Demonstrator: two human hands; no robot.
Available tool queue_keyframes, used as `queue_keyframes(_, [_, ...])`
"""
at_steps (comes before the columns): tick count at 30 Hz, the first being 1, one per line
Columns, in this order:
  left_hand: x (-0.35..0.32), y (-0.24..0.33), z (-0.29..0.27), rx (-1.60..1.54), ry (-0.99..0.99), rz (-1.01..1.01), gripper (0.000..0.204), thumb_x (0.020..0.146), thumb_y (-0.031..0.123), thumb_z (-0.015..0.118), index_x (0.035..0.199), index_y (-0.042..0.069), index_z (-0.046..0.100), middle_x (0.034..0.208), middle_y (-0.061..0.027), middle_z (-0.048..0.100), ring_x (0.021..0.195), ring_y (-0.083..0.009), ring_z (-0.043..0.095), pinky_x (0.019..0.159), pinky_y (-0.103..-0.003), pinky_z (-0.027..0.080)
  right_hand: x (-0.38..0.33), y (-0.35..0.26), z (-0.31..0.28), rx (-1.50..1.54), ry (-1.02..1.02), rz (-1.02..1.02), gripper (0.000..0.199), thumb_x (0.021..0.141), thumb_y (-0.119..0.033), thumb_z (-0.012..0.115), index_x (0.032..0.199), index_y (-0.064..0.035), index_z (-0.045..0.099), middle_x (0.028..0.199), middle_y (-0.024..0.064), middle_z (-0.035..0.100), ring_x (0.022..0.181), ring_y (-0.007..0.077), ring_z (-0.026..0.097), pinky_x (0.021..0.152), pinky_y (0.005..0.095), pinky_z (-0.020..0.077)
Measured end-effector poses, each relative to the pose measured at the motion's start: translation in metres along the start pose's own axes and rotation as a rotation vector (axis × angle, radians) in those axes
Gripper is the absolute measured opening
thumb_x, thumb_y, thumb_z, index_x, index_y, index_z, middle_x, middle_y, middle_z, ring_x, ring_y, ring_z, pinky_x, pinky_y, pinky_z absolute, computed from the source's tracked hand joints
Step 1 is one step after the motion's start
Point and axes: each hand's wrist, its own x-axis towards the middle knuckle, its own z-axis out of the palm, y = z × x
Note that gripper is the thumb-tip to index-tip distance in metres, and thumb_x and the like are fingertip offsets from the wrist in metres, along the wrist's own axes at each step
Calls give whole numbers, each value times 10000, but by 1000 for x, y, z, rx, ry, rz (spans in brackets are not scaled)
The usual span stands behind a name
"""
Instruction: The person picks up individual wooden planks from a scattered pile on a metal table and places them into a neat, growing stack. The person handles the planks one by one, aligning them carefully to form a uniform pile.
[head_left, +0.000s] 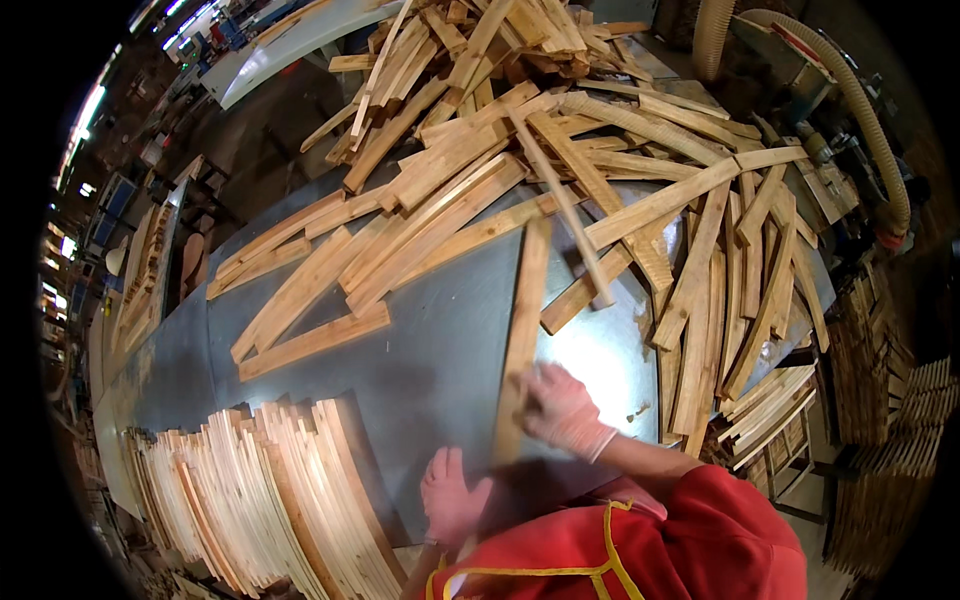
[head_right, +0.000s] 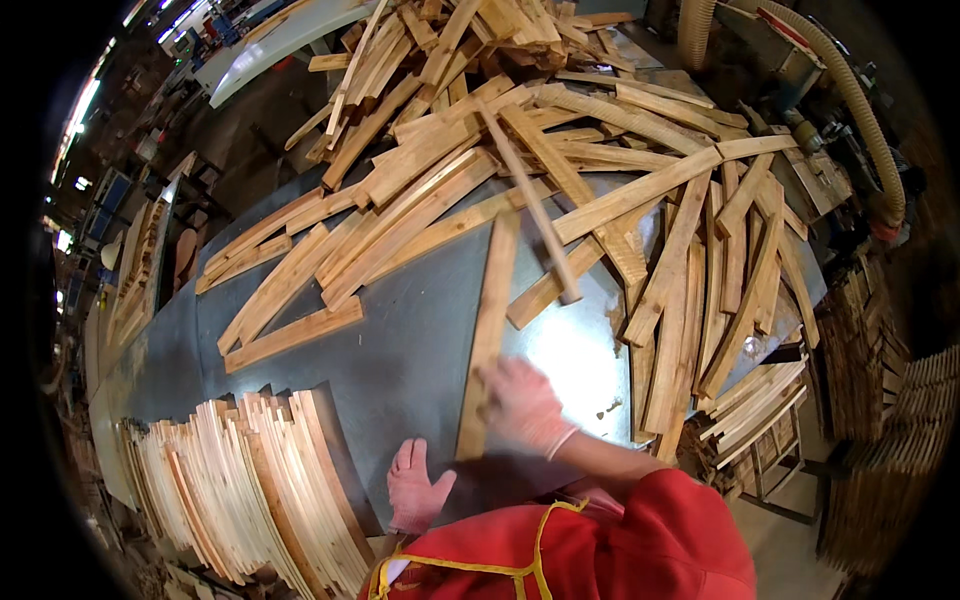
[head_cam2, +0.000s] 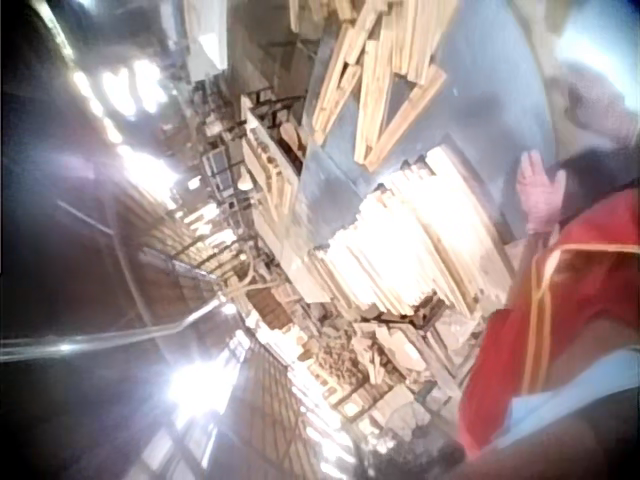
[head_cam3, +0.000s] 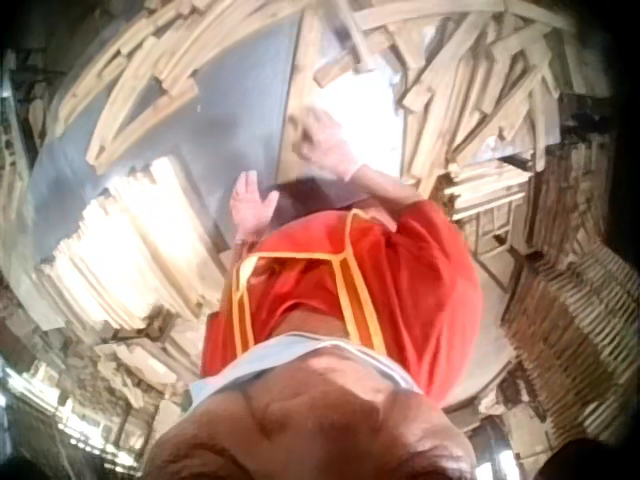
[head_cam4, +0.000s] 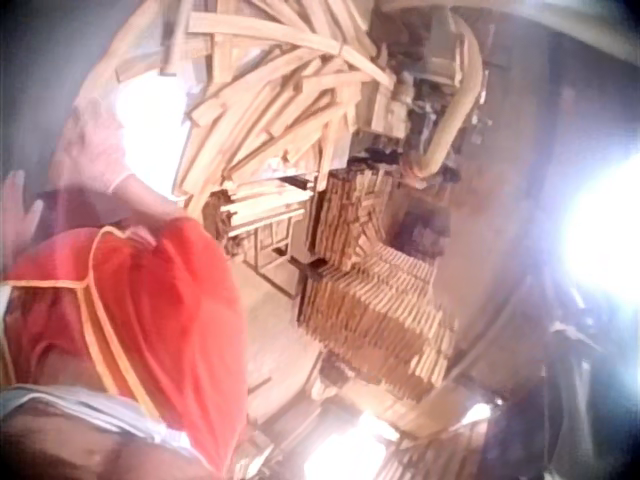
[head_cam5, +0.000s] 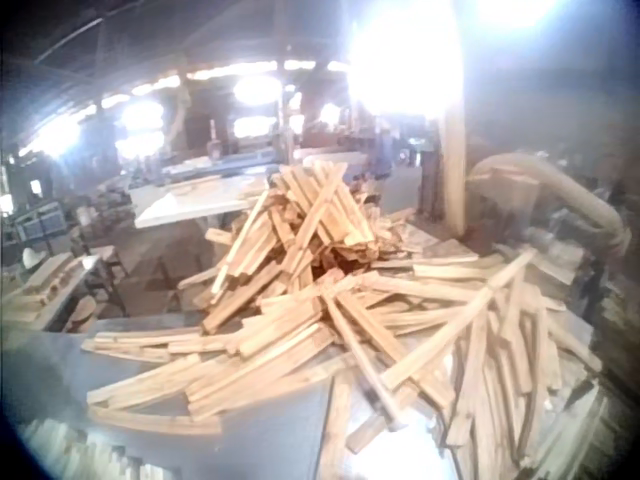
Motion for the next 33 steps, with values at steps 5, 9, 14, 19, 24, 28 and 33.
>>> queue_keyframes(5, [65,70,-6,124,-124,-59,957,785,483,835,1537,42,442,1448,-157,530,1312,-377,547,1071,-539,467,123,87,-61,-152,363,208,768,790,-344,805,1457,-78,534,1421,202,569,1247,406,582,1053,491,490])
queue_keyframes(9, [83,60,14,184,-231,-167,984,780,492,834,1566,71,417,1368,-144,555,1211,-359,606,1012,-500,515,165,67,-52,-275,387,173,772,792,-354,808,1444,-56,520,1323,188,592,1223,396,567,1049,473,475])
queue_keyframes(14, [39,8,10,-168,-59,-203,791,836,340,770,1531,102,479,1319,-198,625,1155,-408,645,968,-520,533,130,124,-10,-321,514,313,797,830,-326,793,1519,-72,482,1382,198,610,1270,402,583,1060,463,485])
queue_keyframes(19, [-41,-37,-6,-1265,-214,-314,642,929,171,682,1537,56,514,1315,-127,676,1161,-228,654,961,-406,542,74,65,13,272,379,368,744,875,-243,734,1535,-29,465,1294,238,690,1203,408,664,1053,451,520])
queue_keyframes(24, [-105,-67,-1,-1569,-233,-406,635,973,89,620,1590,44,477,1318,11,635,1159,-129,589,1039,-310,486,-95,-64,102,946,-293,454,1004,908,-203,753,1681,0,145,1355,255,624,1165,310,669,974,408,568])
queue_keyframes(28, [-134,-87,-3,-1296,-182,-378,602,984,201,669,1551,62,523,1349,-79,676,1203,-215,628,1063,-343,487,-115,-131,142,297,-964,-152,836,948,-403,713,1565,28,351,1235,301,690,1181,386,686,1054,435,519])
queue_keyframes(33, [-163,-94,-24,-520,-165,-398,652,923,291,732,1512,85,543,1469,-188,596,1312,-386,584,1120,-455,461,-46,-146,195,500,-740,267,773,960,-469,685,1501,20,430,1236,287,705,1185,409,685,1034,446,524])
